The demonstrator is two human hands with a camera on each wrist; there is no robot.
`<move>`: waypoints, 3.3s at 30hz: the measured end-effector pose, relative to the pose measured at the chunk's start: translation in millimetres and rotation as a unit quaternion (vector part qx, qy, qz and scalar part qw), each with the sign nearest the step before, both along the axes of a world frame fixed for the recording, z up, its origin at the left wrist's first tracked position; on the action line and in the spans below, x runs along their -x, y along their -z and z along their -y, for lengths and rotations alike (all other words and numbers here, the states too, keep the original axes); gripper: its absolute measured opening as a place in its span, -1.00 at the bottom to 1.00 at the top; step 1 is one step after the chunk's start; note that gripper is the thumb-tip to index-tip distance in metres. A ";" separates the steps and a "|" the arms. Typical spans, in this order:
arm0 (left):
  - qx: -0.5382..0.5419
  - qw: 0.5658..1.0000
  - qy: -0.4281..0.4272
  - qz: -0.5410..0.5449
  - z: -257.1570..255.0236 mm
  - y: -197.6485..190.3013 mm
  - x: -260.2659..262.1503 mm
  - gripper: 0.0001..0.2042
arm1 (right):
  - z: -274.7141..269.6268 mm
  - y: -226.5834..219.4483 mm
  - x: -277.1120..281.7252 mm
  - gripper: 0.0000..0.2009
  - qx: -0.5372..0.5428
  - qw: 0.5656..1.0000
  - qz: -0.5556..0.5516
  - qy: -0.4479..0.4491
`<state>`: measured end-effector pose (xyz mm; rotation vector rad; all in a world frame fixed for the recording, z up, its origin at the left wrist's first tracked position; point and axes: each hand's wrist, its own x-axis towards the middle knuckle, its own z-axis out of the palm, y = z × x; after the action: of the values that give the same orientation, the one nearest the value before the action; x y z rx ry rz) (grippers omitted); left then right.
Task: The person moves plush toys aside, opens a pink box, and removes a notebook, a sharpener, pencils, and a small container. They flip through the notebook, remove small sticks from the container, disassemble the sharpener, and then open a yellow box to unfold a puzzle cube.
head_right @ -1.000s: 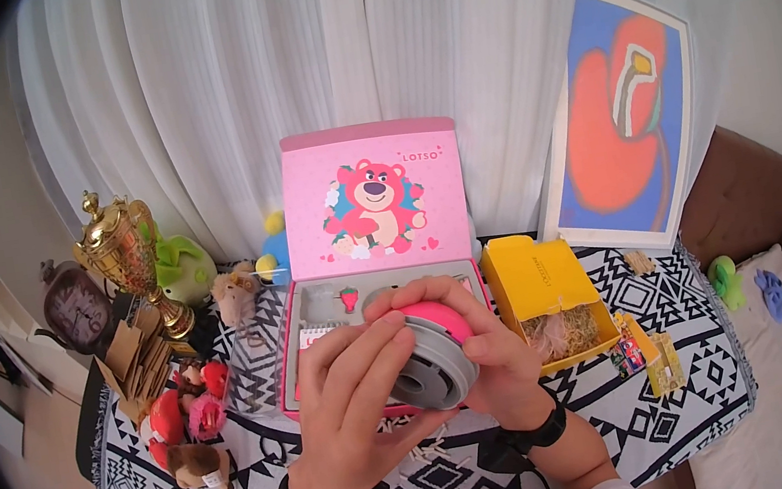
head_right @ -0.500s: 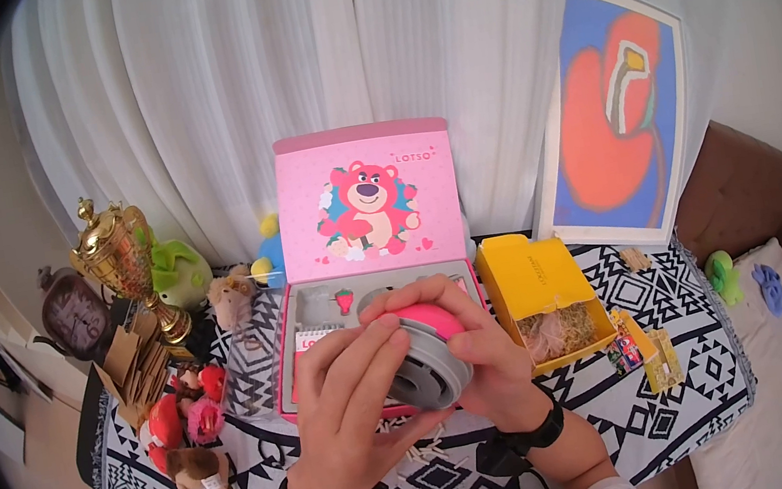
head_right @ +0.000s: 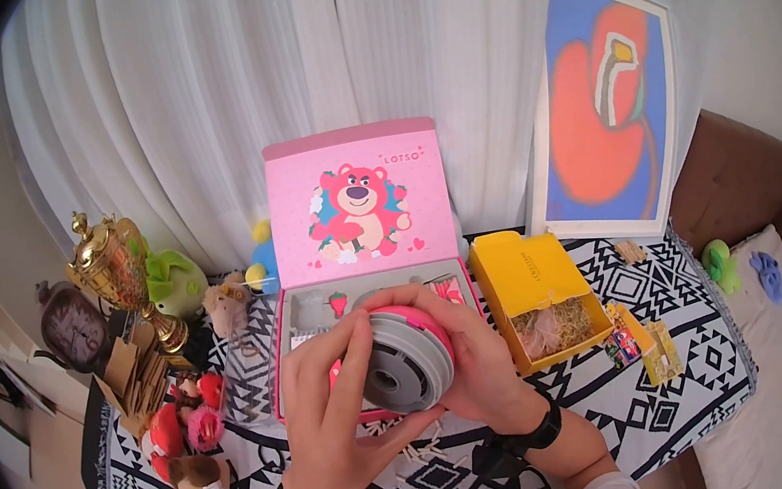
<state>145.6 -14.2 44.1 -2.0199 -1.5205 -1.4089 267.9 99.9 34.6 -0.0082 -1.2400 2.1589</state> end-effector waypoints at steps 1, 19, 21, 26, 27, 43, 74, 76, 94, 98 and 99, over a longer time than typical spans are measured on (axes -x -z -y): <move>-0.005 1.000 -0.002 -0.002 0.0 0.0 -0.4 -0.17 | -0.2 0.6 0.4 -0.53 -0.001 1.000 -0.002 0.001; -0.009 0.999 -0.025 -0.033 -2.9 6.6 -3.5 -0.09 | 3.9 -2.6 -1.7 -0.54 -0.003 0.999 0.046 0.027; -0.003 0.999 -0.019 -0.033 -1.5 3.6 -3.9 -0.12 | 4.8 -3.7 -2.0 -0.52 0.004 0.998 0.046 0.031; -0.007 0.999 -0.016 -0.044 -1.3 3.3 -5.4 -0.16 | 1.5 -0.6 -3.9 -0.55 -0.042 0.998 0.029 0.037; 0.001 0.999 -0.012 -0.038 -1.5 2.6 -5.4 -0.17 | 0.4 1.4 -4.2 -0.58 -0.060 0.997 0.016 0.036; 0.118 0.951 0.156 0.240 -12.5 4.9 23.8 -0.16 | 5.8 6.5 -3.0 -0.36 -0.360 0.887 0.090 0.276; 0.176 0.887 0.246 0.347 9.8 -7.1 32.2 -0.20 | -19.1 2.0 -9.7 -0.37 -0.513 0.844 -0.031 0.155; 0.173 0.906 0.218 0.319 11.5 -8.0 31.8 -0.20 | -21.3 3.4 -10.7 -0.29 -0.478 0.869 -0.038 0.118; 0.098 0.940 0.157 0.286 8.3 -1.0 25.2 -0.21 | -9.0 6.3 -1.9 -0.09 -0.285 0.957 -0.032 0.051; 0.081 0.960 0.142 0.225 9.4 -5.3 26.6 -0.22 | -9.1 0.4 -8.3 -0.09 -0.286 0.957 0.002 0.049; 0.088 0.962 0.141 0.217 12.5 -9.2 25.1 -0.18 | -8.3 0.5 -9.6 -0.09 -0.293 0.955 0.004 0.050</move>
<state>120.5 -26.7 53.3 -2.2060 -1.6162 -2.0044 277.5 108.2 34.2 0.1661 -1.7966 1.6352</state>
